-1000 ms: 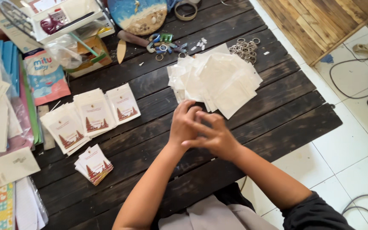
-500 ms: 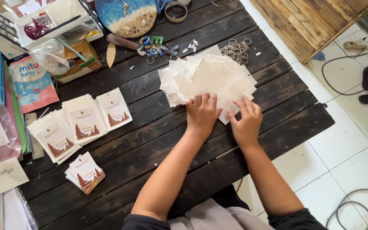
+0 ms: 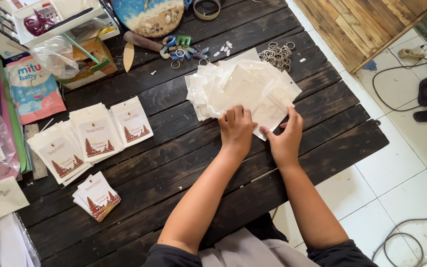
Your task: The person inserts small printed cards into clear plastic sleeves by hand, sliding each card into a bag and placing them in a stack.
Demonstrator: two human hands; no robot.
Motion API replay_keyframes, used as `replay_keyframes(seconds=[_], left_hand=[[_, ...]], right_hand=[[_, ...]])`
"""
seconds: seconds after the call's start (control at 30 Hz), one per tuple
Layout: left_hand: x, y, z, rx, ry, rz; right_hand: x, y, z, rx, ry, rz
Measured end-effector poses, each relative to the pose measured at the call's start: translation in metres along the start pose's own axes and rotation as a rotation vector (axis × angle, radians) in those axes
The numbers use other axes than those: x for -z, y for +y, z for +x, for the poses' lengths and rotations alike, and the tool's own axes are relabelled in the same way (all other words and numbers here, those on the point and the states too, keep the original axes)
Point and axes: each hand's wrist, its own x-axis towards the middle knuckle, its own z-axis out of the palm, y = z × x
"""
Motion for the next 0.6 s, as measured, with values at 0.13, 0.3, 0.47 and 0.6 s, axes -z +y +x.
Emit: replay_keyframes(seconds=[0.13,0.3,0.47,0.6], left_hand=[[0.002,0.003,-0.002,0.020,0.085,-0.020],[0.010,0.006,-0.009,0.170,0.050,-0.270],[0.010,0.003,-0.019,0.315,0.015,-0.410],[0.008,0.000,-0.023,0.376,0.048,-0.437]], right_hand=[[-0.003,0.009,0.004,0.036,0.059,0.093],[0.001,0.001,0.008,0.106,0.202,0.187],[-0.008,0.009,0.006,0.126,0.176,0.255],[-0.014,0.020,0.012,0.150,0.120,0.157]])
